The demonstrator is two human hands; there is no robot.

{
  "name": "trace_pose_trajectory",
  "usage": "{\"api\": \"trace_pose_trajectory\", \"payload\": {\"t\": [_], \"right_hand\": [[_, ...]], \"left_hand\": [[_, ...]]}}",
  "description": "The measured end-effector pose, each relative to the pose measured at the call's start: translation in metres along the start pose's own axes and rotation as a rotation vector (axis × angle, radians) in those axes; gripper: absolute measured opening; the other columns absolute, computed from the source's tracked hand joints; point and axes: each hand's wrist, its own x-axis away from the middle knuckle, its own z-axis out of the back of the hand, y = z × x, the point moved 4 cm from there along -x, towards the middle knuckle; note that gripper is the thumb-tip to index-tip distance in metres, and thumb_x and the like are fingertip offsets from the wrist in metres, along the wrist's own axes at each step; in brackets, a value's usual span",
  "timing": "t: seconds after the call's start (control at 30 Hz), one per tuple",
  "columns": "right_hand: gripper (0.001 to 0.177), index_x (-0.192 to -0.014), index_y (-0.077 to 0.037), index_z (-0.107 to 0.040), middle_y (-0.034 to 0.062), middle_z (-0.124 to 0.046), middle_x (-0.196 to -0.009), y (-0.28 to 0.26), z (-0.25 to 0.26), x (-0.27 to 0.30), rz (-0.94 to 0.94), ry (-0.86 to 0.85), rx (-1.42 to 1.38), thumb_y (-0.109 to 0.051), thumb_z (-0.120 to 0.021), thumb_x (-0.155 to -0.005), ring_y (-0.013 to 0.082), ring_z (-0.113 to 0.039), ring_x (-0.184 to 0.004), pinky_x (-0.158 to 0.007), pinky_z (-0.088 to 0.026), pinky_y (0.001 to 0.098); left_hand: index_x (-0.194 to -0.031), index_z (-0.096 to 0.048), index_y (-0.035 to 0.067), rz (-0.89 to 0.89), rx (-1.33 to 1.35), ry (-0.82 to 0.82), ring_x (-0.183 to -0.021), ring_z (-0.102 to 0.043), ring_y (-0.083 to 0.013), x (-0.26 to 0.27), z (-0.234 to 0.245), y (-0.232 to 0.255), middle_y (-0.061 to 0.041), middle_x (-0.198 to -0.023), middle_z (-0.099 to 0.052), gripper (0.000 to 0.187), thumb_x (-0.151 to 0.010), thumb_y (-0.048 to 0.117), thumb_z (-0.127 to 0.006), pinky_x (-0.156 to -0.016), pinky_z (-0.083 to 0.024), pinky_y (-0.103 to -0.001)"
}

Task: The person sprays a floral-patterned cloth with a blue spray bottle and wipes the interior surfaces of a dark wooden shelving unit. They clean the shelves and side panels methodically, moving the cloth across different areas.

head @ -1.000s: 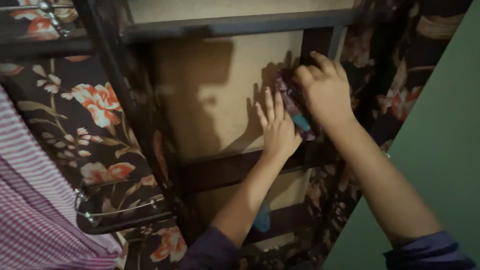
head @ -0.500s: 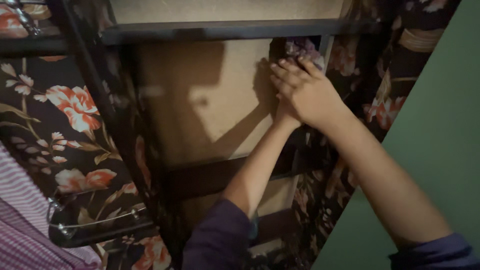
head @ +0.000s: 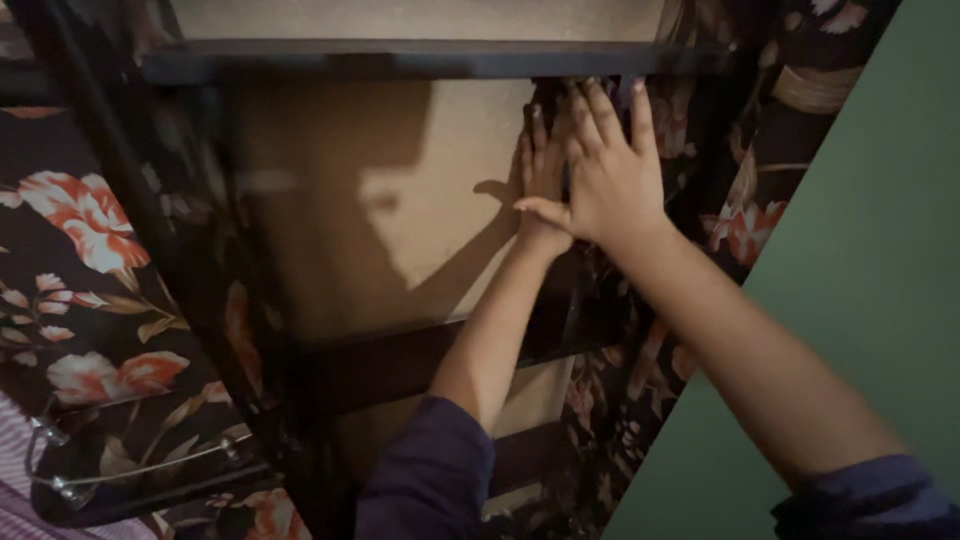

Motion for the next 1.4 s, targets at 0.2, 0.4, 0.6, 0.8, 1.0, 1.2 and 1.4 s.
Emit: {"api": "trace_pose_trajectory", "payload": {"t": [0.2,0.4,0.6,0.8,1.0,1.2,1.4], "right_hand": [[0.076,-0.142,-0.004,-0.064,0.0137,-0.057,-0.151,0.024,-0.011,-0.009,0.153,-0.022,-0.114,-0.063,-0.031,-0.108,0.0271,-0.042,-0.151,-0.131,-0.008,0.0532],[0.059,-0.146,-0.008,-0.057,0.0088,-0.053,-0.154,0.016,0.001,-0.020,0.226,-0.151,0.201,-0.043,-0.046,-0.100,0.0229,-0.041,-0.147,-0.126,-0.010,0.0477],[0.074,-0.156,-0.012,-0.041,0.0057,-0.045,-0.157,0.003,0.009,-0.027,0.233,-0.337,0.357,-0.057,-0.041,-0.097,0.0247,-0.032,-0.149,-0.122,-0.004,0.0497],[0.069,-0.150,-0.012,-0.046,0.0071,-0.044,-0.159,-0.014,-0.002,-0.024,0.350,-0.565,0.405,-0.057,-0.045,-0.098,0.0319,-0.028,-0.152,-0.118,-0.005,0.0530],[0.080,-0.158,-0.003,-0.040,0.0130,-0.053,-0.150,-0.015,-0.015,-0.028,0.316,-0.416,0.317,-0.058,-0.042,-0.100,0.0295,-0.037,-0.145,-0.124,-0.004,0.0478],[0.080,-0.154,-0.003,-0.039,0.0155,-0.044,-0.156,-0.022,-0.023,-0.027,0.280,-0.392,0.260,-0.059,-0.040,-0.097,0.0293,-0.033,-0.147,-0.121,-0.011,0.0450],[0.081,-0.158,-0.003,-0.032,0.0162,-0.041,-0.157,-0.033,-0.019,-0.015,0.379,-0.539,0.189,-0.055,-0.042,-0.098,0.0309,-0.031,-0.147,-0.120,-0.014,0.0465]], "left_hand": [[-0.163,-0.033,0.021,0.122,0.528,-0.070,-0.170,-0.001,-0.0291,-0.002,-0.003,-0.037,-0.008,-0.181,-0.012,0.064,-0.114,0.060,-0.021,-0.144,-0.010,-0.048],[-0.170,-0.010,0.012,0.168,0.718,0.113,-0.170,-0.003,-0.0311,0.002,-0.007,0.001,-0.013,-0.180,-0.006,0.083,-0.110,0.070,-0.007,-0.141,-0.005,-0.050],[-0.170,-0.011,0.011,0.218,0.754,0.167,-0.169,-0.007,-0.0332,0.000,-0.011,0.011,-0.014,-0.179,-0.012,0.088,-0.107,0.071,-0.001,-0.139,-0.003,-0.049],[-0.169,-0.011,0.009,0.325,0.981,0.133,-0.167,-0.010,-0.0321,0.001,-0.016,0.017,-0.015,-0.178,-0.012,0.079,-0.110,0.061,-0.014,-0.137,-0.010,-0.046],[-0.169,-0.010,0.008,0.414,1.198,0.147,-0.165,-0.014,-0.0309,0.004,-0.012,0.016,-0.015,-0.177,-0.013,0.074,-0.111,0.052,-0.023,-0.134,-0.014,-0.045],[-0.169,-0.010,0.007,0.460,1.229,0.207,-0.163,-0.018,-0.0301,0.016,-0.012,0.015,-0.015,-0.176,-0.015,0.071,-0.112,0.045,-0.030,-0.132,-0.019,-0.043],[-0.169,-0.009,0.007,0.511,1.510,0.254,-0.160,-0.021,-0.0301,0.041,-0.025,0.019,-0.016,-0.175,-0.015,0.071,-0.112,0.043,-0.031,-0.129,-0.021,-0.044]]}}
